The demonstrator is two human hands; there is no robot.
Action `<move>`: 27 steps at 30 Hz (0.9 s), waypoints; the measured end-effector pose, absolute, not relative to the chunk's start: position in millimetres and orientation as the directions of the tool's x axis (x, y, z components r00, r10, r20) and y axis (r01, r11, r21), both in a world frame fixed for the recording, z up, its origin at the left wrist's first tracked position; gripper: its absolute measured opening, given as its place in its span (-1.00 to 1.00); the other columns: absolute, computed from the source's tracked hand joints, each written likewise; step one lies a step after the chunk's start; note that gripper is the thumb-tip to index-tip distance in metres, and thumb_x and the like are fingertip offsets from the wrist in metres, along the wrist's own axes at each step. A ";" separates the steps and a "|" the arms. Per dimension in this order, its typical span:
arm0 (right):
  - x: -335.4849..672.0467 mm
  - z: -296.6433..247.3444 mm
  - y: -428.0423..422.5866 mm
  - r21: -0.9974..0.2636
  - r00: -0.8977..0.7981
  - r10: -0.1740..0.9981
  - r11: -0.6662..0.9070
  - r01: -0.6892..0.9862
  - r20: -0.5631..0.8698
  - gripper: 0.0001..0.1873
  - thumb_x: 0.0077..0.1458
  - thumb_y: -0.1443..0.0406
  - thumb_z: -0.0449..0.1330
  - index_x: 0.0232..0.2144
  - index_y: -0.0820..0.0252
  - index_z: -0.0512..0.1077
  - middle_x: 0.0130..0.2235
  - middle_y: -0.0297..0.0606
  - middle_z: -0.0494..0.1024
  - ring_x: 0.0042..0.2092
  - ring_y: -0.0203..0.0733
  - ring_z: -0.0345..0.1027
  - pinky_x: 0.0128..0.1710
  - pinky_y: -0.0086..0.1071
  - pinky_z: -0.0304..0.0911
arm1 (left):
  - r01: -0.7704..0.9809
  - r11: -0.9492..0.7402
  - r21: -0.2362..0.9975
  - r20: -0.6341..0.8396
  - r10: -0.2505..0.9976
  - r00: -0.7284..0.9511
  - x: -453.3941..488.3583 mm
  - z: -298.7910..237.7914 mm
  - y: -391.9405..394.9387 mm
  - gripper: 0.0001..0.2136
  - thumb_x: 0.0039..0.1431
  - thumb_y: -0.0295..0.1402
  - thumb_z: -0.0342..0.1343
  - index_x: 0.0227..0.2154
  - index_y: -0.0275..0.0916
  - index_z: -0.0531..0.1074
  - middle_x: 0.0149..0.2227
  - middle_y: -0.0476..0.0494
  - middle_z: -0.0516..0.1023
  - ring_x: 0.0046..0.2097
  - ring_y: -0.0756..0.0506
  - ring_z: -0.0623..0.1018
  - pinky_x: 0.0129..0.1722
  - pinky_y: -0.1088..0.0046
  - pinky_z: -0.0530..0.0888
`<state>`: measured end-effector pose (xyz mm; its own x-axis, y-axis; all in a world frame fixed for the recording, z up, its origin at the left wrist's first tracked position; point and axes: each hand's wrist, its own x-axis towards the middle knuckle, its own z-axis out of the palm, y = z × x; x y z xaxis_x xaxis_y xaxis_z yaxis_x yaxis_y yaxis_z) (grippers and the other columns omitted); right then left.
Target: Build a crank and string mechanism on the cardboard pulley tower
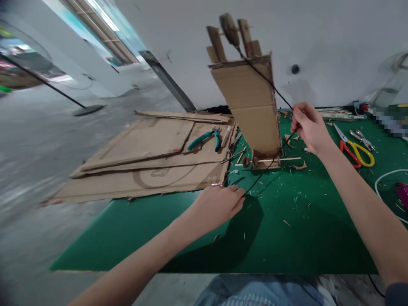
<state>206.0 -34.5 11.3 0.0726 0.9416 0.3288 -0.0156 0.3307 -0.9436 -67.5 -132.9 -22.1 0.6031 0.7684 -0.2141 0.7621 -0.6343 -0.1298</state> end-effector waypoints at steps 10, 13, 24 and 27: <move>216.3 14.1 -48.4 -0.911 -0.375 0.918 0.259 0.321 0.129 -0.76 0.02 0.09 0.29 -0.31 0.06 0.45 -0.20 -0.24 0.60 -0.10 -0.11 0.48 -0.08 -0.22 0.35 | 0.510 -0.860 -0.028 -0.219 0.503 0.836 -54.8 -18.5 -165.6 -0.86 0.26 -0.43 0.03 -0.38 -0.24 0.46 -0.42 -0.11 0.54 -0.47 -0.13 0.56 -0.61 0.36 0.25; 215.1 9.3 -46.2 -0.804 -0.493 0.870 0.275 0.528 -0.026 -0.67 0.04 0.03 0.26 -0.22 0.07 0.46 -0.14 -0.21 0.60 -0.09 -0.10 0.47 -0.10 -0.25 0.34 | 0.488 -0.872 -0.030 -0.173 0.485 0.857 -51.5 -22.3 -167.7 -0.86 0.26 -0.41 0.04 -0.39 -0.24 0.45 -0.44 -0.10 0.53 -0.49 -0.13 0.54 -0.63 0.35 0.23; 145.1 -14.7 -82.0 0.011 -0.314 0.944 0.317 0.948 -0.097 -0.22 0.14 -0.28 -0.14 -0.48 0.22 0.52 -0.44 0.05 0.56 -0.36 0.07 0.48 -0.39 -0.20 0.21 | 0.416 -0.908 0.045 0.030 0.417 0.908 -16.7 -31.4 -151.0 -0.76 0.32 -0.25 0.00 -0.37 -0.26 0.46 -0.41 -0.12 0.54 -0.40 -0.11 0.57 -0.57 0.40 0.33; 137.5 -22.3 -79.6 0.036 -0.243 0.969 0.245 0.969 -0.054 -0.16 0.20 -0.25 -0.22 -0.45 0.27 0.56 -0.42 0.04 0.57 -0.33 0.06 0.50 -0.34 -0.21 0.27 | 0.386 -0.921 0.043 0.056 0.388 0.920 -1.9 -35.9 -154.3 -0.74 0.31 -0.21 0.01 -0.36 -0.27 0.47 -0.40 -0.13 0.55 -0.40 -0.13 0.58 -0.57 0.39 0.35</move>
